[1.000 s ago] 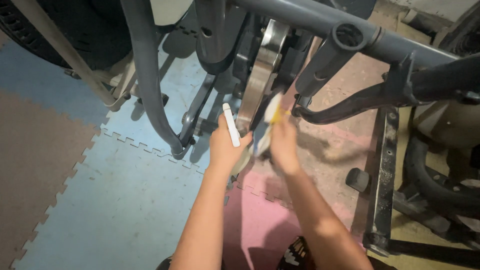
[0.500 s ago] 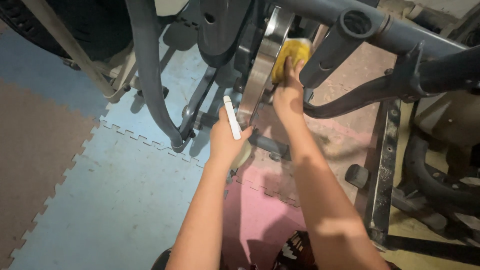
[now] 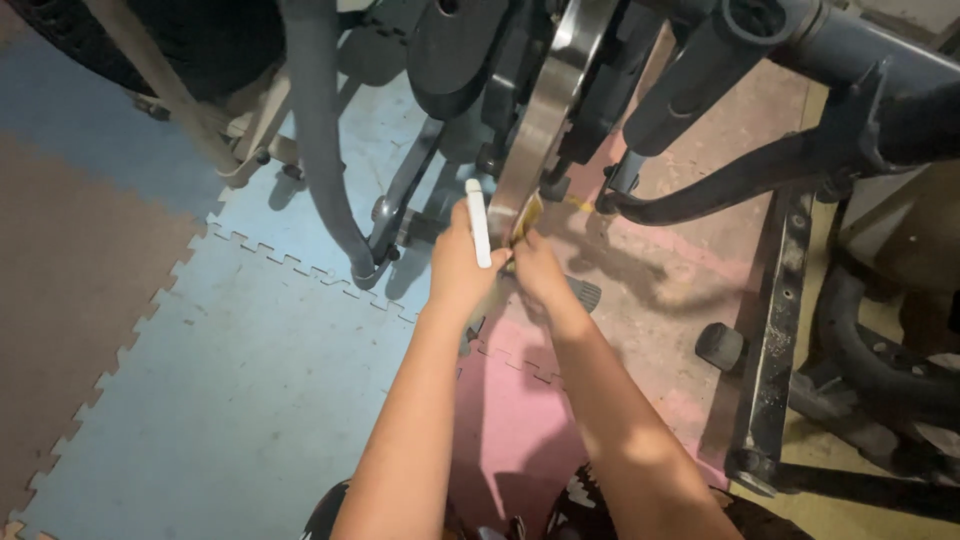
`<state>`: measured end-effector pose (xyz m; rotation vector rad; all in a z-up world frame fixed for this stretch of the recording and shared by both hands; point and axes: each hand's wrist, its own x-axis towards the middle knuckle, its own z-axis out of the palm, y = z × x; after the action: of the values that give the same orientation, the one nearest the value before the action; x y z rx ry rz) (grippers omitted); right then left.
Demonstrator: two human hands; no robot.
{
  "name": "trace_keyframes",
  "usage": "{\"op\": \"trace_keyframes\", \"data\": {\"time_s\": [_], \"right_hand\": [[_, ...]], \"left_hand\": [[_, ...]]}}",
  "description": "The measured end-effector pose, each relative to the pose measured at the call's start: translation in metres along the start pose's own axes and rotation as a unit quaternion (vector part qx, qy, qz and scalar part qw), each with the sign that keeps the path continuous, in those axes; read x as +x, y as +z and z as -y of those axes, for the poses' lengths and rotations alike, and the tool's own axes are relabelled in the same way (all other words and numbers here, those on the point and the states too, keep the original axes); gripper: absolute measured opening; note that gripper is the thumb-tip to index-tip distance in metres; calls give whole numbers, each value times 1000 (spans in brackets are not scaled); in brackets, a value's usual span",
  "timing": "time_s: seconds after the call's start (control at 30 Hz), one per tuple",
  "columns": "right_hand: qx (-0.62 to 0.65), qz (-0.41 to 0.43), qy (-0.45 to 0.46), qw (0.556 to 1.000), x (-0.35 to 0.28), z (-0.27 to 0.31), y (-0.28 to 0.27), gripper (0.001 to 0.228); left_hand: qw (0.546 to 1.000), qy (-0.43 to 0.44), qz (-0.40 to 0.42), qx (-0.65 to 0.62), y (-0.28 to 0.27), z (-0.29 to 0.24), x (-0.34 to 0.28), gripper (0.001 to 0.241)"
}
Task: Spraying cleaning solution and wiping down elliptical machines in a gym.
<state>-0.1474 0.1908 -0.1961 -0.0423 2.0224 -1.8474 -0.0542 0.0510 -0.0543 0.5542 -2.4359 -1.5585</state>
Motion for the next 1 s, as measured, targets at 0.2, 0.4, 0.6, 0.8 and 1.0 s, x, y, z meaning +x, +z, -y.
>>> {"op": "trace_keyframes", "data": {"time_s": [0.2, 0.4, 0.6, 0.8, 1.0], "right_hand": [[-47, -58, -140, 987, -115, 98, 35, 44], [-558, -127, -480, 665, -135, 237, 65, 59], [-861, -22, -287, 419, -86, 201, 108, 53], [-888, 104, -209, 396, -47, 75, 129, 49], [-830, 58, -300, 466, 28, -119, 72, 55]], "left_hand": [[992, 114, 20, -55, -21, 14, -7, 70], [990, 106, 49, -78, -69, 23, -15, 63], [993, 115, 17, -37, -91, 21, -20, 70], [993, 116, 0, 33, -75, 60, -21, 52], [993, 117, 24, 1, -66, 67, -27, 62]]}}
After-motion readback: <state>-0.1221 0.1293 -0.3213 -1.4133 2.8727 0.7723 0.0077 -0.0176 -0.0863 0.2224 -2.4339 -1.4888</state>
